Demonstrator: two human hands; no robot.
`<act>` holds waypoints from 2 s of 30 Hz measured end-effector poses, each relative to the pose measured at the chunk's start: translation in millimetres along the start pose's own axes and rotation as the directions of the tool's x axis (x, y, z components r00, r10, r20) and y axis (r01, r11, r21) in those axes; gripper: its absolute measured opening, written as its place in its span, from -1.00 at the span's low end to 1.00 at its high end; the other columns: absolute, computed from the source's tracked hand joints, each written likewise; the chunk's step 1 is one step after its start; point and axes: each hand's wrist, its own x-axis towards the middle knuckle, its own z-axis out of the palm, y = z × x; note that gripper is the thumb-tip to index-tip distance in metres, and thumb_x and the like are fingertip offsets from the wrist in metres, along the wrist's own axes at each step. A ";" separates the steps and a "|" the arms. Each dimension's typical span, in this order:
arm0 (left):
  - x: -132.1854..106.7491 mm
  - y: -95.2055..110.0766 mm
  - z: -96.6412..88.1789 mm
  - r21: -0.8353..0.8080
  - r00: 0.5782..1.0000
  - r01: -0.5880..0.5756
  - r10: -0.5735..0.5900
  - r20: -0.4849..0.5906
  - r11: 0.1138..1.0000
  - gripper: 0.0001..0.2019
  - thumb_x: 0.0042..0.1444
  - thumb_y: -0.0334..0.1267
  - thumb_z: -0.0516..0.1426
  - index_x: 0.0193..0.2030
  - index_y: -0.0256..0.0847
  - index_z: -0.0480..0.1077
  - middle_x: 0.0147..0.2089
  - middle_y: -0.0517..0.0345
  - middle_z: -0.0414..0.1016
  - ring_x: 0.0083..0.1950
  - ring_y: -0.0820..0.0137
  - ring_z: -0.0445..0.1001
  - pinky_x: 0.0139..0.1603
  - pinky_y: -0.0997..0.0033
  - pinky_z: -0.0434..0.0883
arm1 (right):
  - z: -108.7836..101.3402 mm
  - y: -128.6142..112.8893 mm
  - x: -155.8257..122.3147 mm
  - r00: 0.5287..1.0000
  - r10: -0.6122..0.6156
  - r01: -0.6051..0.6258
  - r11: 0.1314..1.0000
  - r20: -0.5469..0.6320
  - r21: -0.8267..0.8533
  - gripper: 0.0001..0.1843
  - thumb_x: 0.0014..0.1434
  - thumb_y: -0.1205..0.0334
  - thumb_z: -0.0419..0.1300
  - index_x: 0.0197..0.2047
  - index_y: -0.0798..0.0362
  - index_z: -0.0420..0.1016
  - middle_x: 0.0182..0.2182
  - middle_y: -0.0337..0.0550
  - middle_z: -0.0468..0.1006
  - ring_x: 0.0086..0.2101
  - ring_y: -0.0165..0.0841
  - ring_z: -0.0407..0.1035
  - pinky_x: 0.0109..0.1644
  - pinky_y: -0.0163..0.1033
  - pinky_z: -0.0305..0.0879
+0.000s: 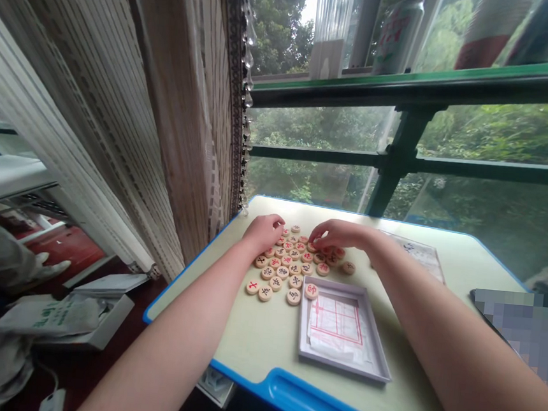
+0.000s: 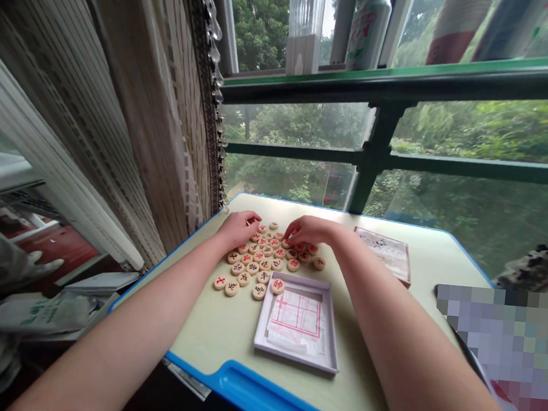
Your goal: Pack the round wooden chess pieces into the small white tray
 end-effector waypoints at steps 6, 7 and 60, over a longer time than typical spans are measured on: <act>-3.2 7.1 -6.3 0.063 0.994 -0.069 0.073 -0.078 0.996 -0.77 0.05 -0.32 0.03 -0.23 -0.18 0.49 -0.25 0.13 0.56 -0.23 0.39 0.47 -0.15 0.45 0.36 | 1.8 -10.7 -2.5 0.999 0.031 -0.031 1.000 0.019 -0.005 -0.56 -0.11 0.07 0.26 -0.10 -0.08 0.53 -0.18 -0.21 0.56 -0.24 -0.28 0.42 -0.30 -0.32 0.27; -3.6 7.7 -6.5 0.080 0.995 -0.072 0.077 -0.062 0.994 -0.77 0.05 -0.32 0.03 -0.23 -0.18 0.49 -0.25 0.13 0.56 -0.23 0.39 0.47 -0.15 0.45 0.36 | 2.1 -12.2 -2.7 1.000 0.025 -0.025 1.000 0.019 -0.014 -0.54 -0.13 0.05 0.27 -0.09 -0.09 0.52 -0.16 -0.21 0.55 -0.23 -0.27 0.42 -0.29 -0.32 0.27; 0.8 0.0 -0.4 0.154 0.986 -0.059 0.034 0.161 0.986 -0.77 0.05 -0.29 0.04 -0.21 -0.23 0.47 -0.13 0.04 0.51 -0.13 0.33 0.43 -0.06 0.41 0.35 | 11.5 -13.0 3.5 0.994 0.103 -0.101 0.994 -0.043 0.047 -0.65 -0.09 0.06 0.23 -0.22 0.05 0.53 -0.46 -0.16 0.53 -0.48 -0.37 0.34 -0.48 -0.33 0.17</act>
